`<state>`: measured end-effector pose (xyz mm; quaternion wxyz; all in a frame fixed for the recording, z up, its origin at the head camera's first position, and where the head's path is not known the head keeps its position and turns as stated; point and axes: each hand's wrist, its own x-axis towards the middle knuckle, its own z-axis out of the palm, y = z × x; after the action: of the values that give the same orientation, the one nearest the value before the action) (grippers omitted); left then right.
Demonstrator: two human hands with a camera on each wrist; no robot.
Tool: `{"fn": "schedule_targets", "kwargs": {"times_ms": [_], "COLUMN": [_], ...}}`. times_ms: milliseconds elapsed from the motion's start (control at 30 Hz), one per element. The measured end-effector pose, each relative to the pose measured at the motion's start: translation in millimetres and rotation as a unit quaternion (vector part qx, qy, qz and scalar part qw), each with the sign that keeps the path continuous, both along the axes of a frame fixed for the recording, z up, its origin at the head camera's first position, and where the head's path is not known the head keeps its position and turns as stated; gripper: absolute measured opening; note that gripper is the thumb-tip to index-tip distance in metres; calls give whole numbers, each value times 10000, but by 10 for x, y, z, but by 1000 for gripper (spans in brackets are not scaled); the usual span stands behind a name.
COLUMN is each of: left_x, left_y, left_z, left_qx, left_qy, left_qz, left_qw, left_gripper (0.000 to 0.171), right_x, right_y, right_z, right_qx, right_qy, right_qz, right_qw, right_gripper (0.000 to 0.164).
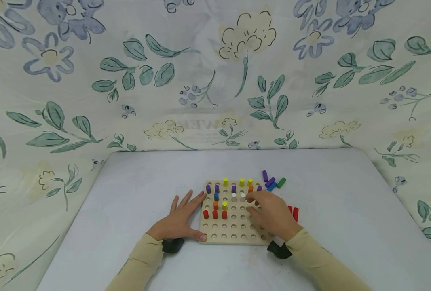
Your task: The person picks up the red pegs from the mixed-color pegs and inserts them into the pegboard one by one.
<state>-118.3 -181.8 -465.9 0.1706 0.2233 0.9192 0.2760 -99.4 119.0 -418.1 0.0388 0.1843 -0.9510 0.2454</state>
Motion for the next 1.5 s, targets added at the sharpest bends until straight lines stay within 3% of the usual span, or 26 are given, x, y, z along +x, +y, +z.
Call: {"fn": "schedule_targets", "kwargs": {"times_ms": [533,1133,1500], "left_x": [10,10,2], "left_y": [9,-4,5], "left_z": [-3,-11,-18], "left_qx": [110,148,47], "left_qy": [-22,-81,-40], "left_qz": [-27,-43,-29], "left_qw": [9999,9998,10000], "left_gripper": [124,124,124], "right_x": [11,-10,-45], "right_y": [274,508,624], "right_z": [-49,-108,-144], "right_qx": [-116,100,-218], "right_qy": [326,162,92], "right_qz": [-192,-583,-660], "right_qw": [9992,9981,9975], "right_gripper": [19,30,28]}}
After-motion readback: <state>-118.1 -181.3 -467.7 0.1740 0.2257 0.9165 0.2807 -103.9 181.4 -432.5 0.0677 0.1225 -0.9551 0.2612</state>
